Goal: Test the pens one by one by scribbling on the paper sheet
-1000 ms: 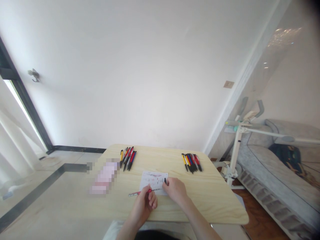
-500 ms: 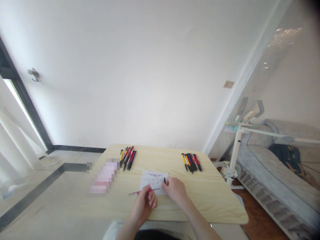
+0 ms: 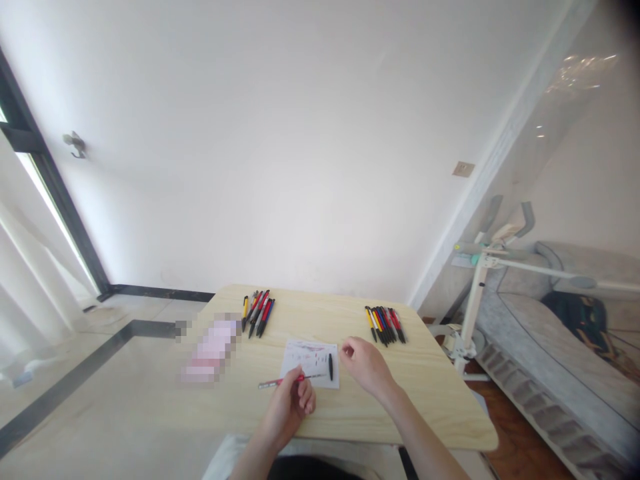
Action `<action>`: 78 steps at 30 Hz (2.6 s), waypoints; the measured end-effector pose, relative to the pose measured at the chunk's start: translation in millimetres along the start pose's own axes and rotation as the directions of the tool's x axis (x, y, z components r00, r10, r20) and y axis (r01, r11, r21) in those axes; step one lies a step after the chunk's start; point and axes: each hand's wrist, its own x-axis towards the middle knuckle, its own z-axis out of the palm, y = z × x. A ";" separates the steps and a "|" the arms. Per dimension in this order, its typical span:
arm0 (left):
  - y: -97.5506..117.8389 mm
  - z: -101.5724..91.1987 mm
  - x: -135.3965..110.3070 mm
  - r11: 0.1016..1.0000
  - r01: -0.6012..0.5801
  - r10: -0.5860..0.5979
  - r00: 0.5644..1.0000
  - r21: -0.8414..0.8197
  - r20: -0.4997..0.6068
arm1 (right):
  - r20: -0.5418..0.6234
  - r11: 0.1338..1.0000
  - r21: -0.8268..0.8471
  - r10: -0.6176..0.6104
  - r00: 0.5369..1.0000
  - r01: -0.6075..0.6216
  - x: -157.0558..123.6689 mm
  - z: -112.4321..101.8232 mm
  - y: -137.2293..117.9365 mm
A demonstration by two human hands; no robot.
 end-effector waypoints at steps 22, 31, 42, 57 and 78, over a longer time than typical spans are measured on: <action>-2.0 -6.3 1.4 1.000 -0.024 0.024 1.000 0.009 -0.007 | 0.102 0.860 -0.086 -0.494 0.864 0.502 -16.6 -20.5 -55.9; -0.6 -2.3 -0.2 0.999 -0.033 0.033 0.999 0.022 -0.019 | 0.102 0.866 -0.085 -0.484 0.869 0.493 -16.7 -18.7 -58.3; 0.0 -2.2 -1.2 1.000 -0.027 0.027 0.999 0.002 -0.023 | 0.101 0.854 -0.107 -0.500 0.860 0.509 -16.8 -20.3 -57.6; 1.2 -0.6 -2.7 0.998 -0.032 0.033 0.999 0.046 -0.024 | 0.086 0.842 -0.150 -0.510 0.856 0.518 -18.9 -23.7 -54.2; 4.8 -1.4 -0.4 0.999 -0.050 0.050 0.998 0.017 -0.033 | 0.069 0.844 -0.115 -0.519 0.852 0.524 -19.9 -22.3 -55.8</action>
